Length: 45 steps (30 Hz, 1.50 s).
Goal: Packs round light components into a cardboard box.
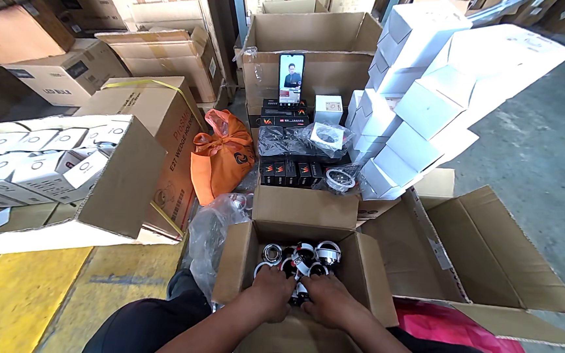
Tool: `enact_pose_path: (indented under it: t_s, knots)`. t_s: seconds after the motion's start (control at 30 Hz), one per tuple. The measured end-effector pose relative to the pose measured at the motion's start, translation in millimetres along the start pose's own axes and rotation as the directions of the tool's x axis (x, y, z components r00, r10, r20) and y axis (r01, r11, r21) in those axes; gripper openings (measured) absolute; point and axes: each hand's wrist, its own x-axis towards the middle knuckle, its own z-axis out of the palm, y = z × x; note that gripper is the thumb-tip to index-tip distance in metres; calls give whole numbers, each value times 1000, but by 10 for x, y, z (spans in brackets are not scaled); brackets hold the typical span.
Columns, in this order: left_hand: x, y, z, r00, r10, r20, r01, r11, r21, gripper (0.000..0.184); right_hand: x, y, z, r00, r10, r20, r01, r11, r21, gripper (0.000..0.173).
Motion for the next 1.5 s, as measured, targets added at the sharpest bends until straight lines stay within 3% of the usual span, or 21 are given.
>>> enact_pose_path:
  t_s: [1.07,1.2,1.33,1.4,1.5]
  knots:
    - [7,9,13,1000,7,-8,-7,1000,-1,49,-22,10,-9,1000,-1,-18,1,1000,2,55]
    - [45,-2,56,999,13,-37,-14,1000,-9,50,-139,121,-230,994,18,-112,-11,998,65,51]
    - [59,43,181,998,36,-42,-35,999,38,51,-851,450,-704,907,179,-381,-73,958,278,53]
    - [81,35,213,999,36,-29,-34,998,59,52,-1405,776,-926,827,272,-492,-72,919,387,55]
    - [92,-18,244,1000,-11,3,10,994,111,54,-1972,1397,-1073,678,365,-638,-67,895,441,39]
